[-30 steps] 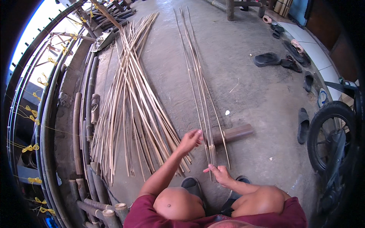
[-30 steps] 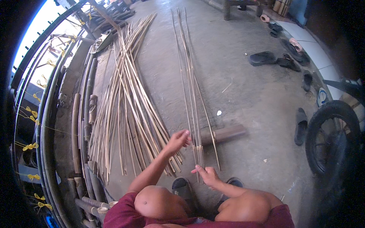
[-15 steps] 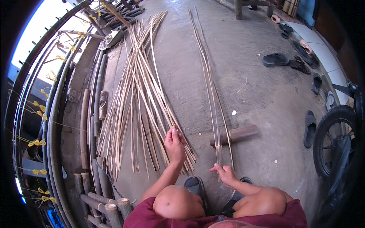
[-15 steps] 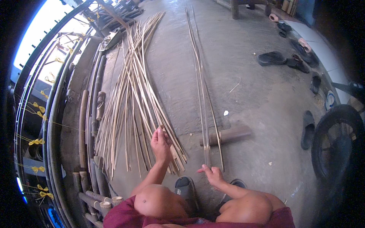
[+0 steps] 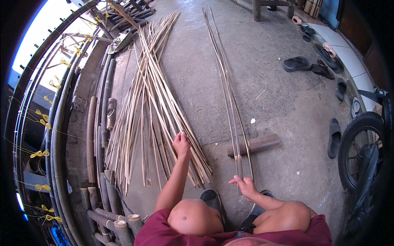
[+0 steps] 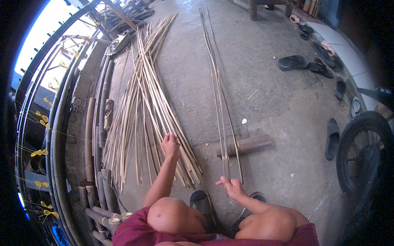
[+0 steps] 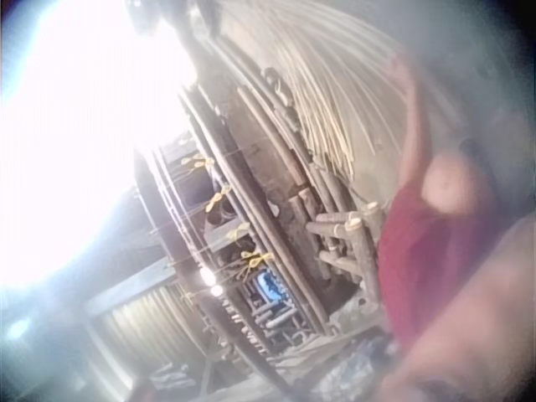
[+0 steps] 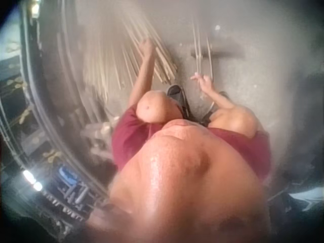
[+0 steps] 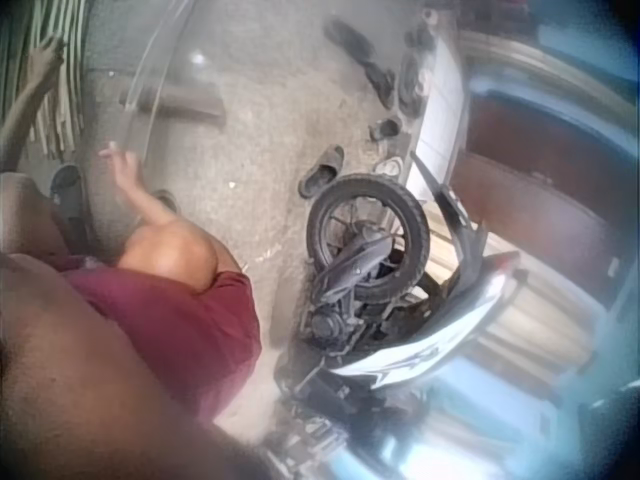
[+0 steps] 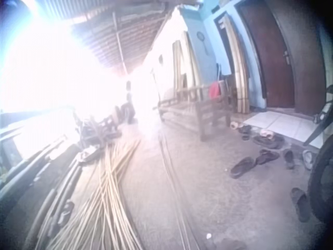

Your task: The person gathers thin wooden sticks from the floor, aligns them into a bundle, and ties them together using yellow string. The person then places the tied bundle onto a nearby rack.

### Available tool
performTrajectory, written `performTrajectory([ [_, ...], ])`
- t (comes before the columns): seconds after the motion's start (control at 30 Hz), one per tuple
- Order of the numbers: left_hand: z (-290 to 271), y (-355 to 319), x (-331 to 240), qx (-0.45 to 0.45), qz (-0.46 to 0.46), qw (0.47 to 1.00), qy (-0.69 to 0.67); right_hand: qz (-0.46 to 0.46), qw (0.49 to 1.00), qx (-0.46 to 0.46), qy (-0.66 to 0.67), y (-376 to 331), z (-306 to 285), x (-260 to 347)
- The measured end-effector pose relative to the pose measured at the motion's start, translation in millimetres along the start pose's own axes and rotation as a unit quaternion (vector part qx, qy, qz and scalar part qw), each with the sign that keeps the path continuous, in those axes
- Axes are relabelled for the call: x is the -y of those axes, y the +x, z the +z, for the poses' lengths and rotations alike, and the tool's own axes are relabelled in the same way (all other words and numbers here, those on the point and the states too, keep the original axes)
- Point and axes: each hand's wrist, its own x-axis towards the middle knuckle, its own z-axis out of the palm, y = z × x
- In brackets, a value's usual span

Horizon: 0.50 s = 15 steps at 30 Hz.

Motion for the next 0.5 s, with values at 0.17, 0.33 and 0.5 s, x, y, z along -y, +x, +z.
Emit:
performTrajectory([
  [0.17,-15,23,24,-0.043,0.186,0.958,0.213,-0.039,0.999,-0.004,-0.037,1,6,1],
  [0.33,29,-50,52,0.097,0.236,0.914,0.314,-0.040,0.999,-0.002,-0.020,3,13,-2],
  [0.5,54,-118,33,0.324,-0.145,0.929,0.102,-0.080,0.996,-0.005,-0.028,18,18,-17],
])
